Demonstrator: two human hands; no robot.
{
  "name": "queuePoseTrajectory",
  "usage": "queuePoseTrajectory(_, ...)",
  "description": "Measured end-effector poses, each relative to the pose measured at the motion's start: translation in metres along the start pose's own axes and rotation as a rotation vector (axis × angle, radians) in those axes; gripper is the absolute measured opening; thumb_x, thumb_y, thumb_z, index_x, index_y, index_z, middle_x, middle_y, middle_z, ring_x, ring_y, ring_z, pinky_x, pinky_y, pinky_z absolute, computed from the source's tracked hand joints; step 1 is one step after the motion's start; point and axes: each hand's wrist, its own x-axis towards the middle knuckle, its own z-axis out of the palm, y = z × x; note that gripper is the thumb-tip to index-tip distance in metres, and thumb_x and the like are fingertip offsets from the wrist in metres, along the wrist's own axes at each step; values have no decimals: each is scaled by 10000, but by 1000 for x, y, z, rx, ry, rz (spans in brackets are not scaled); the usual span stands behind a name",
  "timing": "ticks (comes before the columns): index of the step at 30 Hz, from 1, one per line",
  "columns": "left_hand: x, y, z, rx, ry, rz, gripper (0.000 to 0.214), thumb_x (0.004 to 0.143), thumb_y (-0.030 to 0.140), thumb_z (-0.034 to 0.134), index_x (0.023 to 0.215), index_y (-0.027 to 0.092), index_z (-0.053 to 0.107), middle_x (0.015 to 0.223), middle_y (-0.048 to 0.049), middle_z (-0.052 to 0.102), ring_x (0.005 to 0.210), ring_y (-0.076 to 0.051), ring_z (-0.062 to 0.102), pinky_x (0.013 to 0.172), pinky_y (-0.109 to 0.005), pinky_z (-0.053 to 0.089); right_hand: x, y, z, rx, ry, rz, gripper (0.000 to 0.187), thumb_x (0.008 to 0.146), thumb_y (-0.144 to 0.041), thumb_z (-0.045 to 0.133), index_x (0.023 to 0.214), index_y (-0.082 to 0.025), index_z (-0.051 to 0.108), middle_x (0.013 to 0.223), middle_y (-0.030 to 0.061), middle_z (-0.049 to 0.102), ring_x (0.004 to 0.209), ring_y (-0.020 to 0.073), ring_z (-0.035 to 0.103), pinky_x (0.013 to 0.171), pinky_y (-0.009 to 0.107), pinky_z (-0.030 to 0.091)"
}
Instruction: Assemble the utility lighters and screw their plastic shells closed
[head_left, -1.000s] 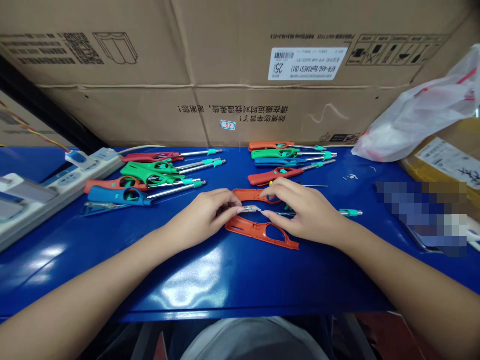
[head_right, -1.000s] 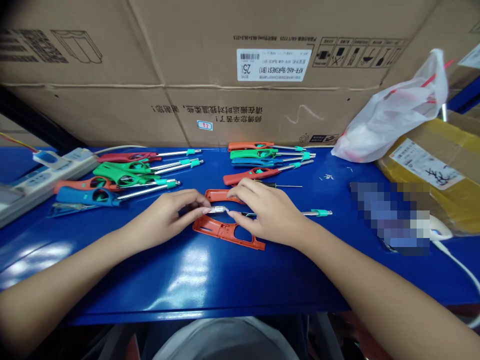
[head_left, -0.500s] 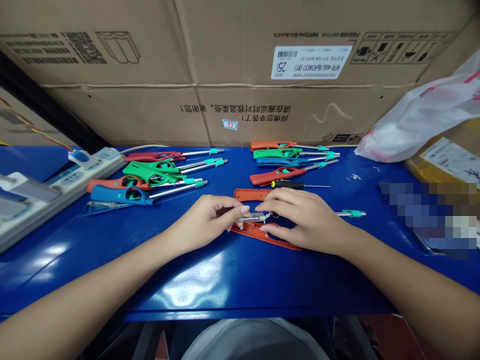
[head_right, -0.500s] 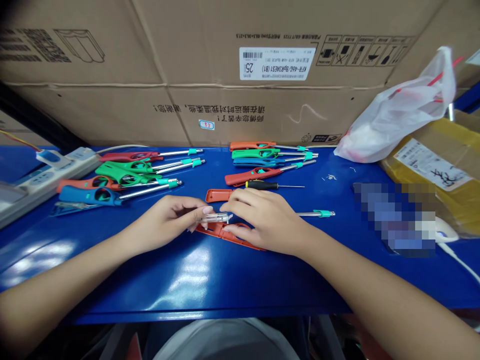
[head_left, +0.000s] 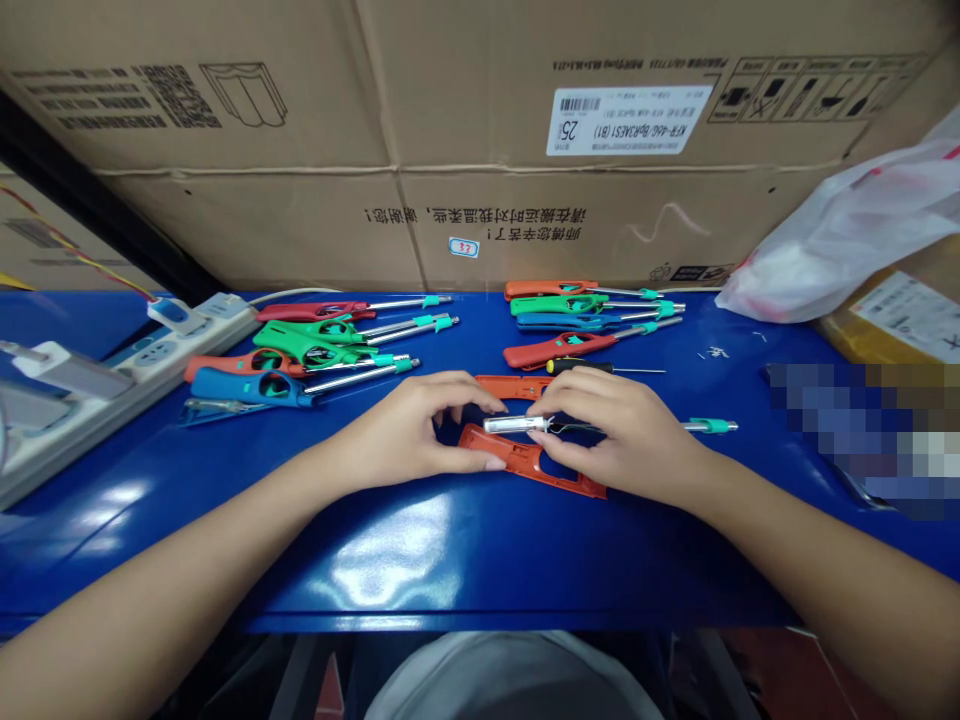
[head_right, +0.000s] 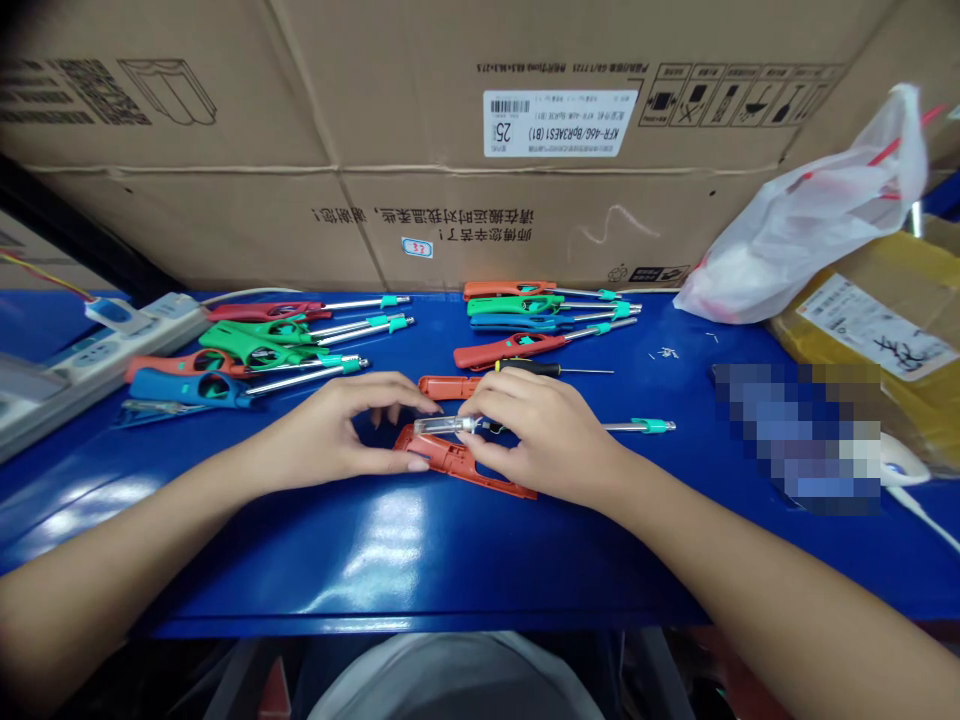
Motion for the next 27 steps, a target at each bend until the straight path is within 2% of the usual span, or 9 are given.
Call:
queuePoseTrajectory(3,-1,-3,-7,187,-107,80,434,778,332,859,1164,184,724,1047,-43,722,958,-209,630,861,-320,474,-1,1,-2,23,17,13,82,933,-225,671,973,-171,719,932,57,733,881,196,659,784,333,518)
queuePoseTrajectory(6,-2,-4,-4,228,-136,87,319,813,251,810,1116,184,735,1034,-41,722,959,-211,638,889,-335,478,-2,0,1,67,10,32,73,927,-221,675,970,-188,723,923,40,739,874,190,650,788,336,514)
queuePoseTrajectory(14,-4,-7,14,185,-69,80,272,874,311,766,1122,200,742,1053,-43,710,998,-207,655,928,-334,506,-4,-5,13,81,-116,50,95,915,-224,648,939,-190,733,931,38,744,858,181,669,778,331,498)
queuePoseTrajectory(22,-5,-1,15,237,-57,88,254,895,323,734,1119,204,744,1068,-48,720,1010,-222,665,931,-349,530,-6,2,14,-33,-176,-12,152,955,-293,638,979,-218,768,975,61,712,880,212,630,798,366,474)
queuePoseTrajectory(27,-5,-1,14,261,-68,81,260,894,313,723,1128,201,741,1074,-53,718,1015,-231,667,916,-358,537,-6,4,10,-125,-233,-85,218,956,-366,668,1097,-231,767,1037,91,662,935,249,582,818,398,453)
